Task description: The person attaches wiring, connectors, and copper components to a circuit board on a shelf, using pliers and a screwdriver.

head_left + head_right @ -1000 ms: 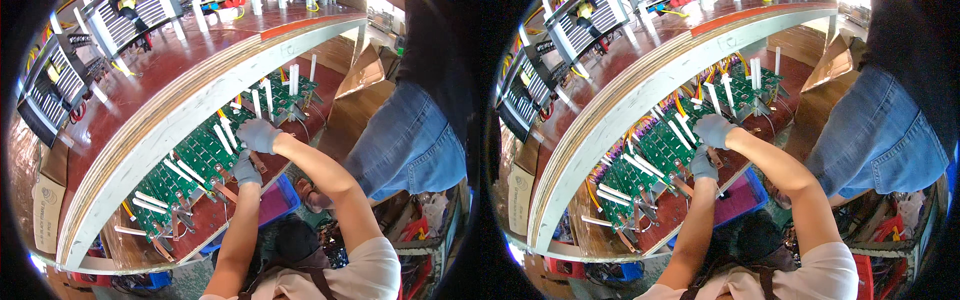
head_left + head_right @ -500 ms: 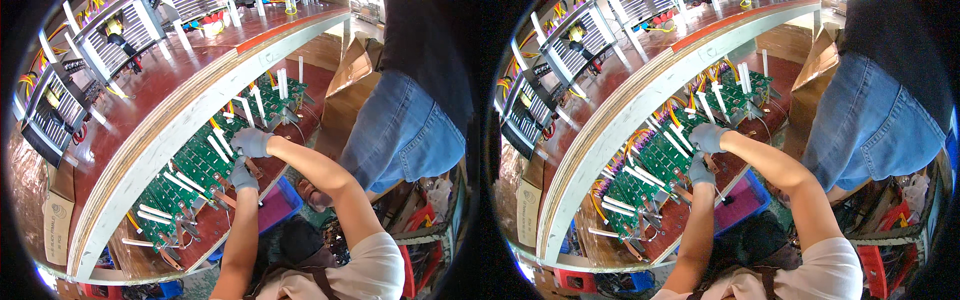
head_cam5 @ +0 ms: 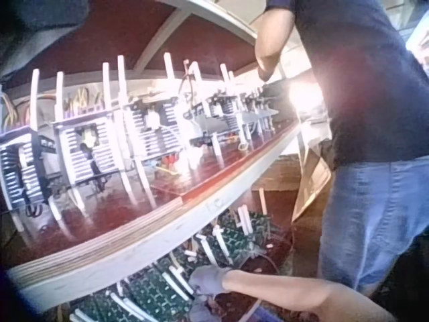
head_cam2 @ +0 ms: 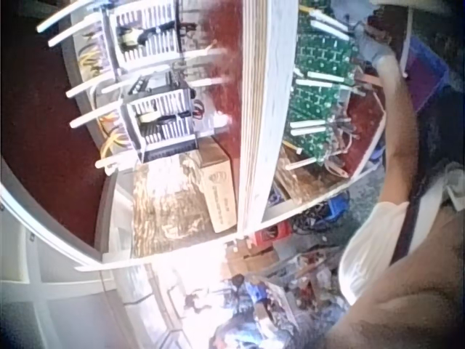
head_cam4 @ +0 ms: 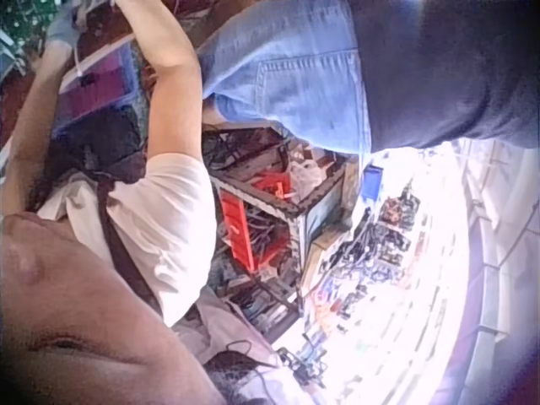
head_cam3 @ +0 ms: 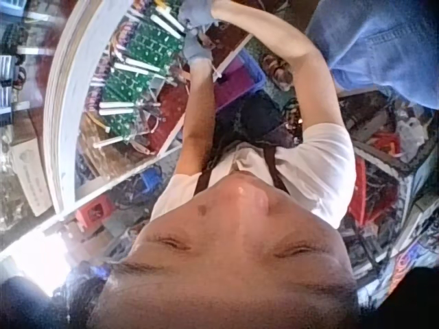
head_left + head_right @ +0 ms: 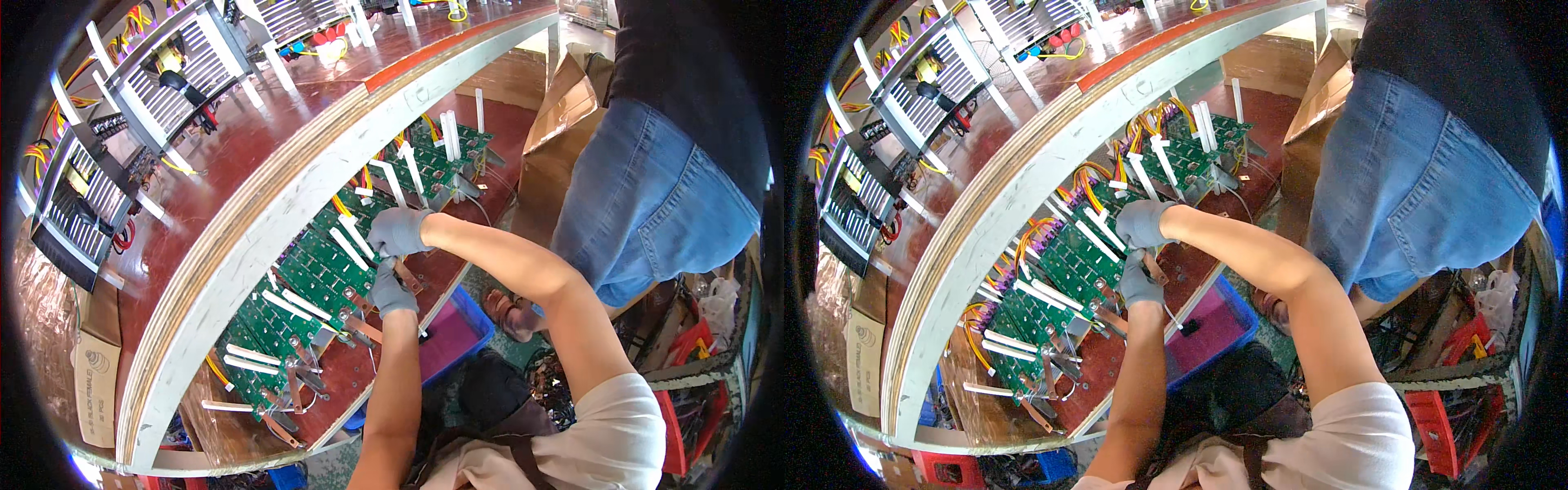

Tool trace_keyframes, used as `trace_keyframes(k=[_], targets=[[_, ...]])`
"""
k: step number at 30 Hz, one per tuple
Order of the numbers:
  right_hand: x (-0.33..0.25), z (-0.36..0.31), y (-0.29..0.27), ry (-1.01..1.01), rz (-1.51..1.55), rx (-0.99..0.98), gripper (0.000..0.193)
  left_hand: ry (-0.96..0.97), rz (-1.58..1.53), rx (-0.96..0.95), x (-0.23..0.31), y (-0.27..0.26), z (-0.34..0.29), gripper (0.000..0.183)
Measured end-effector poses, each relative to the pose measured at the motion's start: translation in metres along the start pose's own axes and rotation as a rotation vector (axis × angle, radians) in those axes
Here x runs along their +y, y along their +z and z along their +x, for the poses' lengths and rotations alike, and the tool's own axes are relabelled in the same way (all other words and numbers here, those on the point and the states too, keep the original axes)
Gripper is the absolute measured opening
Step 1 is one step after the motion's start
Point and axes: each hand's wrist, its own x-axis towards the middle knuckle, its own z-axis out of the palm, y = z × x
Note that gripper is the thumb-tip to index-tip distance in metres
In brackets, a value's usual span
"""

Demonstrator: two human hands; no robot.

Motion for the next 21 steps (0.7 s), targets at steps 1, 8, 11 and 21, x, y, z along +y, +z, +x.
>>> trace_keyframes(k=[1,8,11,21], targets=[[0.0,-0.002,0.006,0.078,-0.056,0.029,0.013,-0.006,0.002,-0.007,0.0,0.002,-0.003,0.017],[-0.021,-0.008,0.009,0.298,-0.187,0.114,0.019,0.007,-0.013,-0.07,-0.003,-0.003,0.002,0.011],[-0.018,-0.009,0.006,0.3,-0.205,-0.005,0.019,-0.033,-0.023,-0.091,-0.004,-0.006,0.006,0.008],[0.014,-0.005,0.03,0.053,0.016,0.236,0.012,-0.062,0.069,-0.124,-0.004,-0.005,0.006,0.008]])
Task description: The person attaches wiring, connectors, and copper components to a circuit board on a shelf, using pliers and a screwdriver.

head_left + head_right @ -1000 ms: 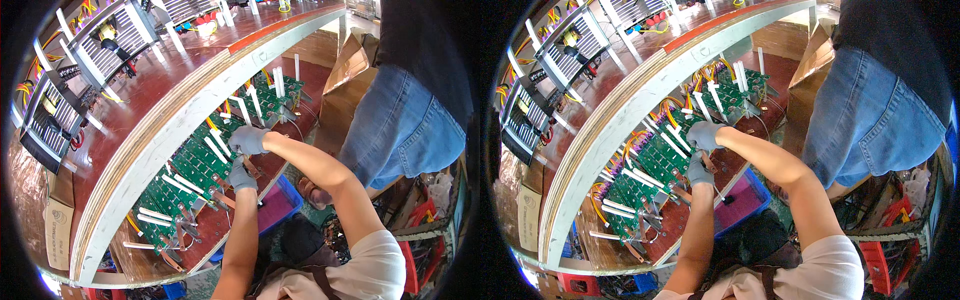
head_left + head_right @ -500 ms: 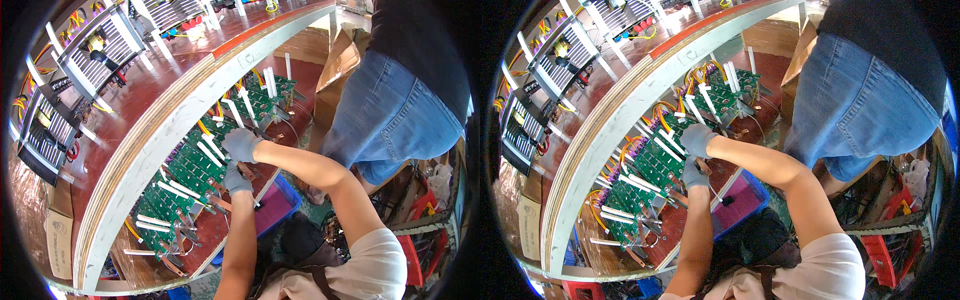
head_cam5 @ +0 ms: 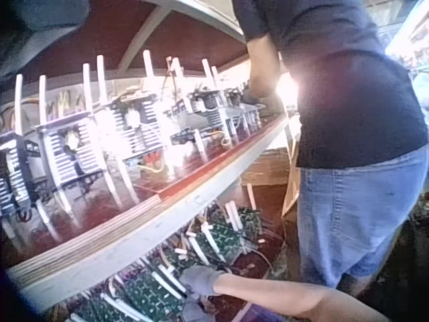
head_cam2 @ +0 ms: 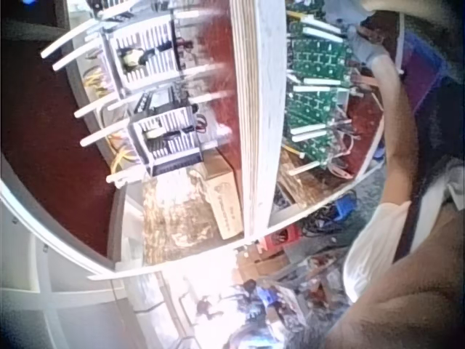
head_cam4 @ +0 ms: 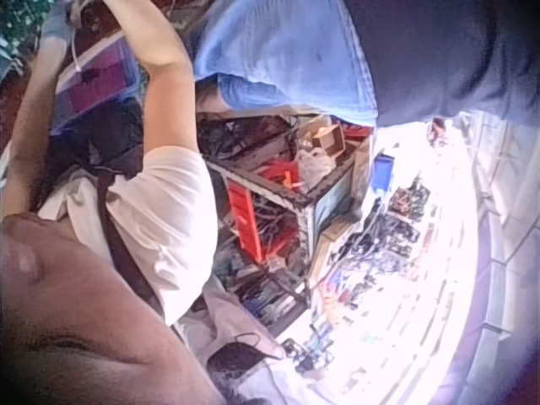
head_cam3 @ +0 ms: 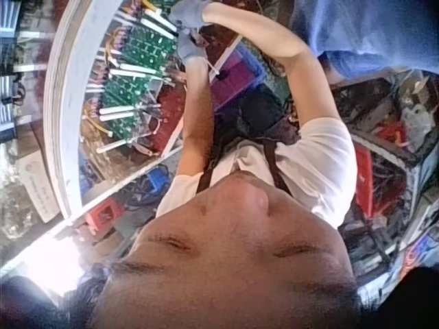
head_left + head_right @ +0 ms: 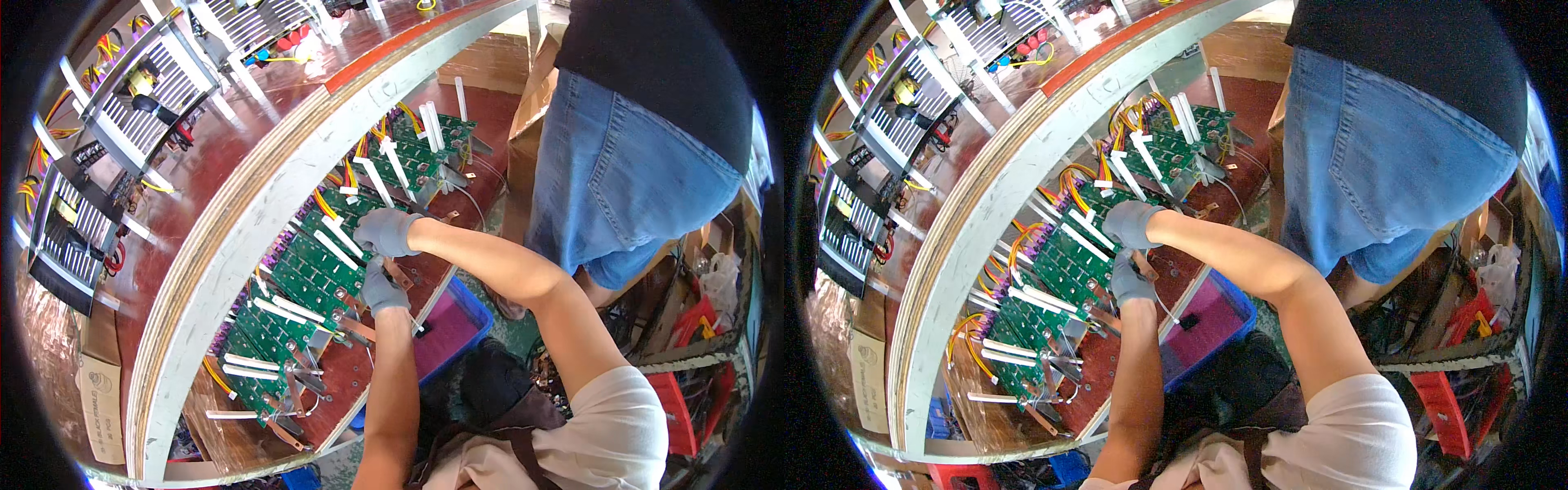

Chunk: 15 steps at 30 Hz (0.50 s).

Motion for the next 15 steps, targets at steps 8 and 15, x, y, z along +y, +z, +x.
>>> trace_keyframes(k=[8,15], targets=[[-0.02,0.001,-0.029,0.186,-0.02,-0.158,0.019,0.1,-0.062,0.06,0.002,0.012,-0.006,0.011],[-0.009,0.001,-0.014,0.168,-0.027,-0.132,0.02,0.04,0.011,0.051,0.001,-0.001,-0.001,0.009]])
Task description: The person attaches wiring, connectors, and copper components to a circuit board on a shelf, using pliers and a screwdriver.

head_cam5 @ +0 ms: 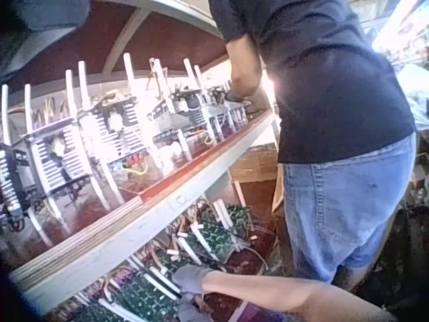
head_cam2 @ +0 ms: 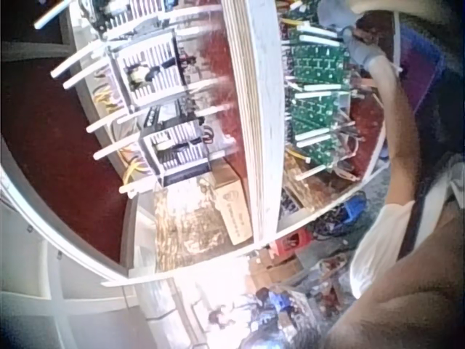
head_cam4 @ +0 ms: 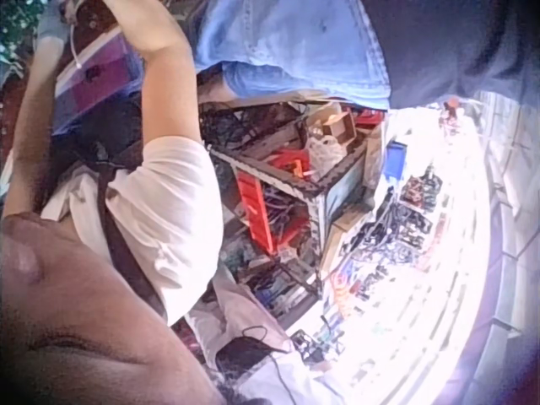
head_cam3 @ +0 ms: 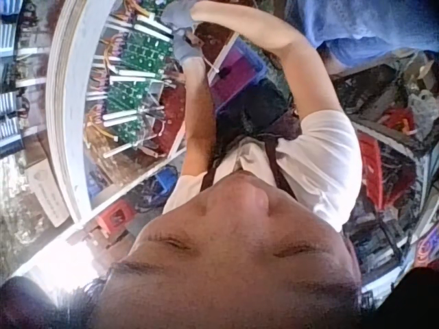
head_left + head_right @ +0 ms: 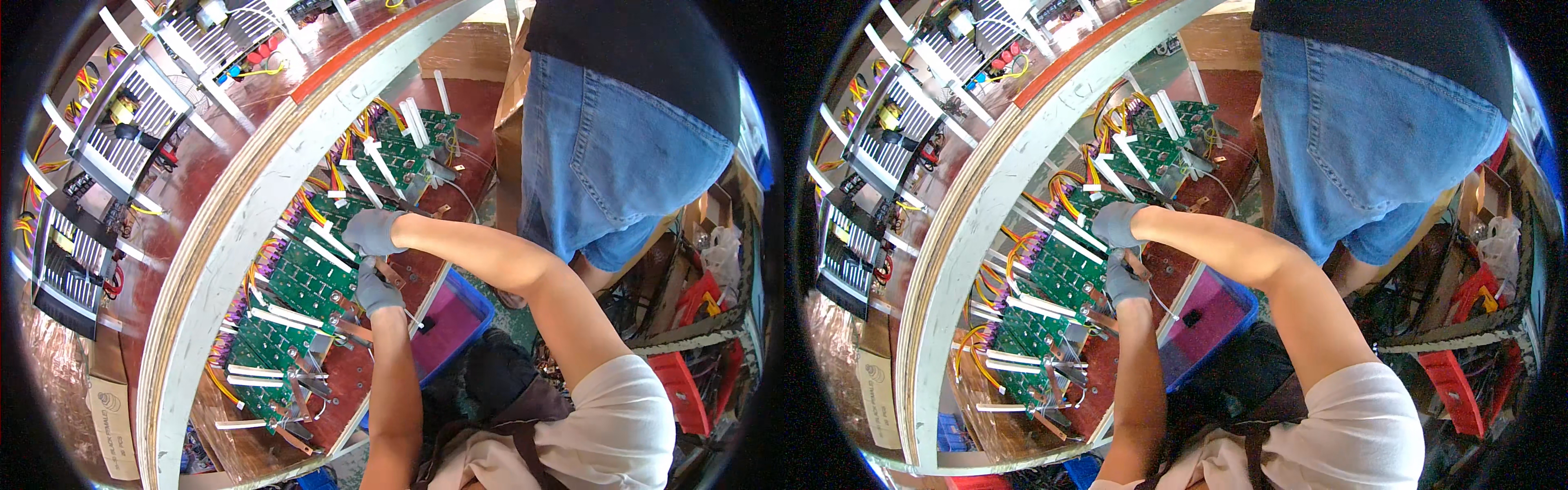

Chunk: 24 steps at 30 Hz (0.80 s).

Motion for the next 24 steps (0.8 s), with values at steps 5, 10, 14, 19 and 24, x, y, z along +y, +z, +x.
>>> trace_keyframes(k=[5,10,14,19,24], targets=[[-0.022,-0.003,-0.009,0.058,-0.008,0.018,0.02,0.059,0.093,-0.149,0.003,-0.02,0.02,0.013],[-0.026,-0.018,-0.012,0.045,-0.044,0.057,0.019,-0.08,0.114,-0.077,0.006,0.01,-0.001,0.015],[-0.019,-0.028,-0.019,0.015,-0.073,-0.005,0.018,-0.05,0.25,-0.129,0.012,0.006,-0.004,0.022],[-0.027,-0.017,-0.022,-0.012,-0.181,-0.082,0.021,-0.05,0.323,-0.085,0.016,-0.008,0.004,0.024],[-0.002,-0.016,0.004,-0.07,-0.328,-0.027,0.021,-0.105,0.166,0.096,-0.001,0.026,-0.015,0.015]])
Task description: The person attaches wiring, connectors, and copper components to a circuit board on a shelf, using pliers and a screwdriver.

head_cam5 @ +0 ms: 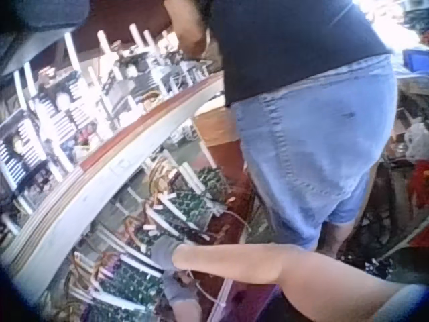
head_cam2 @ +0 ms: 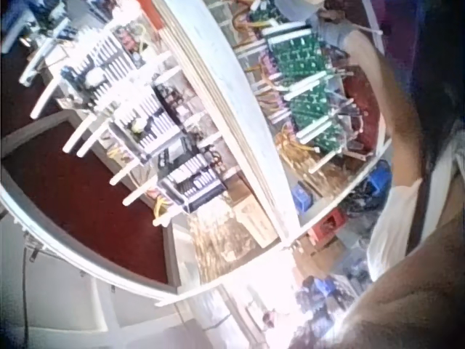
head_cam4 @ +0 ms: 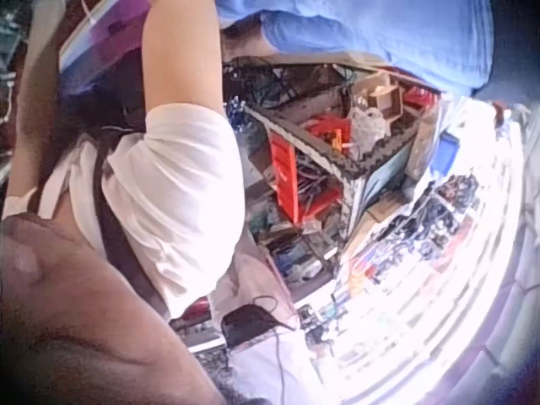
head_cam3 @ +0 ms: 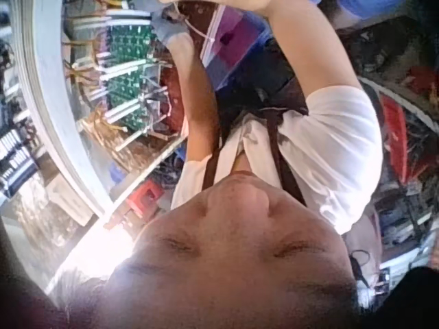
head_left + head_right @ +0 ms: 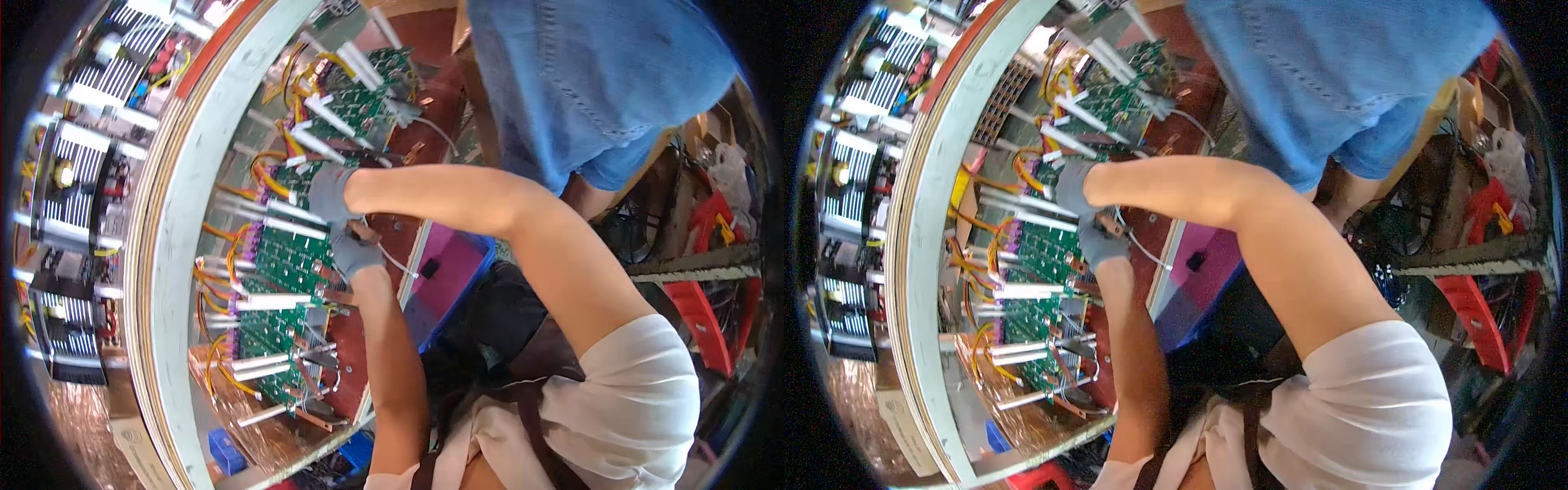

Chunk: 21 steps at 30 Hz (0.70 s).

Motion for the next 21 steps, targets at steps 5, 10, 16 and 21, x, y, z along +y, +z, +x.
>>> trace_keyframes(k=[5,10,16,21], targets=[[-0.007,0.009,-0.032,-0.004,0.059,-0.007,0.022,0.134,-0.062,-0.245,0.015,-0.017,0.003,0.007],[0.004,0.006,-0.021,-0.016,0.094,-0.039,0.029,0.12,-0.353,-0.076,0.004,-0.01,0.003,0.014],[-0.005,0.003,-0.009,0.156,0.348,0.122,0.028,0.208,-0.279,0.253,-0.01,0.01,0.01,0.021],[-0.042,0.025,-0.011,0.139,0.375,0.221,0.035,0.304,-0.219,0.243,-0.008,-0.035,0.036,0.027]])
